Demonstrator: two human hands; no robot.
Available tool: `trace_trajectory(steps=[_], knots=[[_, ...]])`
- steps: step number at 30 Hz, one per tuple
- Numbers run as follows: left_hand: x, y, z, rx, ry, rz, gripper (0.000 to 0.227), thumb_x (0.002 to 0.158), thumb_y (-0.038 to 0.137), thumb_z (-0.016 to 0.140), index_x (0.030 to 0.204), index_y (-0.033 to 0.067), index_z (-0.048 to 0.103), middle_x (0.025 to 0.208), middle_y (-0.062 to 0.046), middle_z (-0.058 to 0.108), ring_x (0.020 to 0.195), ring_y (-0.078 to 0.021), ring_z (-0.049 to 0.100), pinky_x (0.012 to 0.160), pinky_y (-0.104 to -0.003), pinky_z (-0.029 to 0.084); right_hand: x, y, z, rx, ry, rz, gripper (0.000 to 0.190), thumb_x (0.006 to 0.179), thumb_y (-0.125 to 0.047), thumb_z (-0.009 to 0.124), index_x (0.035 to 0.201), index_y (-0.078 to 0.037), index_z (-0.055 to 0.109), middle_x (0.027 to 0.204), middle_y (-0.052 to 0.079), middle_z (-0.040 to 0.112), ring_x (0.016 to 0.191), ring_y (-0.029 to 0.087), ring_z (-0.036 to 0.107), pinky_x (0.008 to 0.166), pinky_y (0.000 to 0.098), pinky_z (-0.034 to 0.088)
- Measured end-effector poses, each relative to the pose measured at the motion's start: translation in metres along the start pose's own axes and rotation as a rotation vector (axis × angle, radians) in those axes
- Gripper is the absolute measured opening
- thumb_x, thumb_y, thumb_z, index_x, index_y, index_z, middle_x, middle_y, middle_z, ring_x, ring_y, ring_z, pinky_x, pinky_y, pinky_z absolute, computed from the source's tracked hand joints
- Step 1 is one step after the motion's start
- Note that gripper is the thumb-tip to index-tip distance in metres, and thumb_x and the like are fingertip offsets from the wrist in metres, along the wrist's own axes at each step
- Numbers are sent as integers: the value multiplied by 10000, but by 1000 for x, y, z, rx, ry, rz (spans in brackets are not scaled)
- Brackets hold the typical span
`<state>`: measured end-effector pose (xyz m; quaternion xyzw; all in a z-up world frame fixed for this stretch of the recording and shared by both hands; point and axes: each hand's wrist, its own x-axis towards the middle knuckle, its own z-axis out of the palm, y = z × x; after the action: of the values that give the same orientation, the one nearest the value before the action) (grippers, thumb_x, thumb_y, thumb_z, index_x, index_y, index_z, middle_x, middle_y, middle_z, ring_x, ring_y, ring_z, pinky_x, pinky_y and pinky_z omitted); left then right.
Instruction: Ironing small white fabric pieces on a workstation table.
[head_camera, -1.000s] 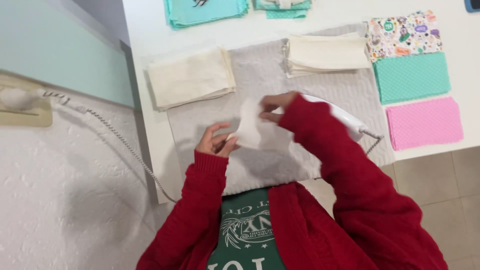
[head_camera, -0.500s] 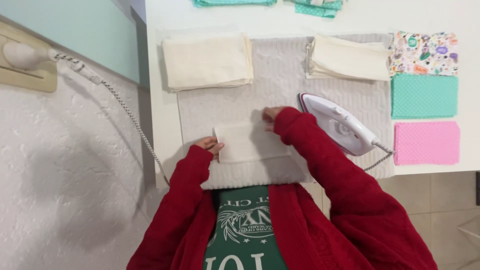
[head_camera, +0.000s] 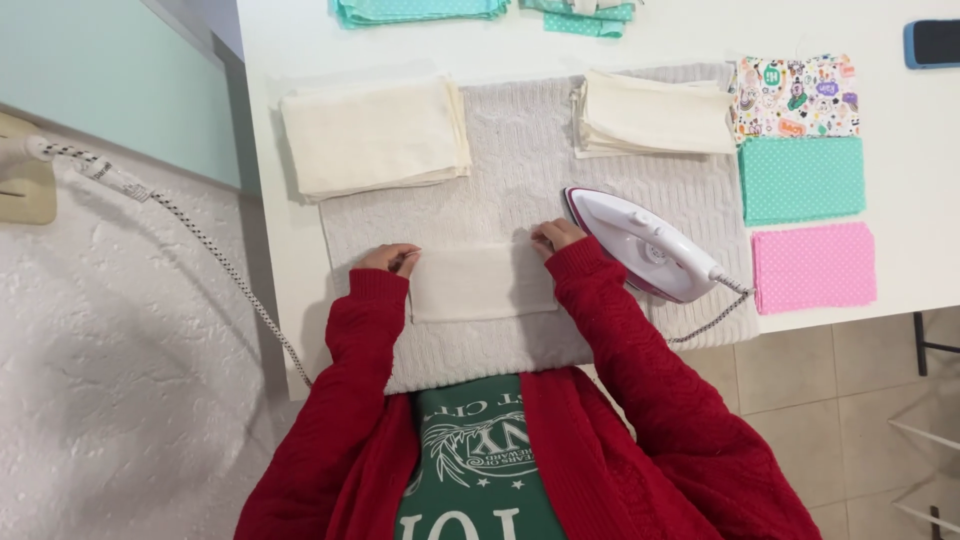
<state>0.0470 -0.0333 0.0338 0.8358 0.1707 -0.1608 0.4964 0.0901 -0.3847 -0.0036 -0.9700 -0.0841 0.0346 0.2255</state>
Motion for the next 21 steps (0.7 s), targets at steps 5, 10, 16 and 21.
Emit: trace_trajectory(steps=[5,10,16,21], knots=[[1,-7,6,272,161,256,91,899,205,769,984,239,766,929,47,688,897,-161,645,750,-263,600,-10,17,10,-36,248,-167,200,798,-118,828,939,-236,752,849,-16,715,758,163,701,678,263,613],[21,1,29,721,22,355,188,945,280,682,1130,314,682,1086,67,632,1088,-171,583,934,-360,514,-13,14,9,-3,365,-247,212,784,-63,832,924,-206,761,805,6,699,726,192,686,667,277,606],[19,68,112,842,-277,617,471,964,331,641,1413,264,514,1397,21,512,1327,-234,432,1127,-566,294,-17,12,7,35,493,-374,208,774,-23,830,900,-183,787,765,31,720,660,216,676,632,293,594],[0,65,130,762,-242,828,426,995,195,619,1410,197,525,1367,-7,513,1322,-236,433,1153,-636,178,-23,14,11,40,567,-429,201,837,-10,777,908,-198,795,745,27,709,627,222,649,621,292,579]])
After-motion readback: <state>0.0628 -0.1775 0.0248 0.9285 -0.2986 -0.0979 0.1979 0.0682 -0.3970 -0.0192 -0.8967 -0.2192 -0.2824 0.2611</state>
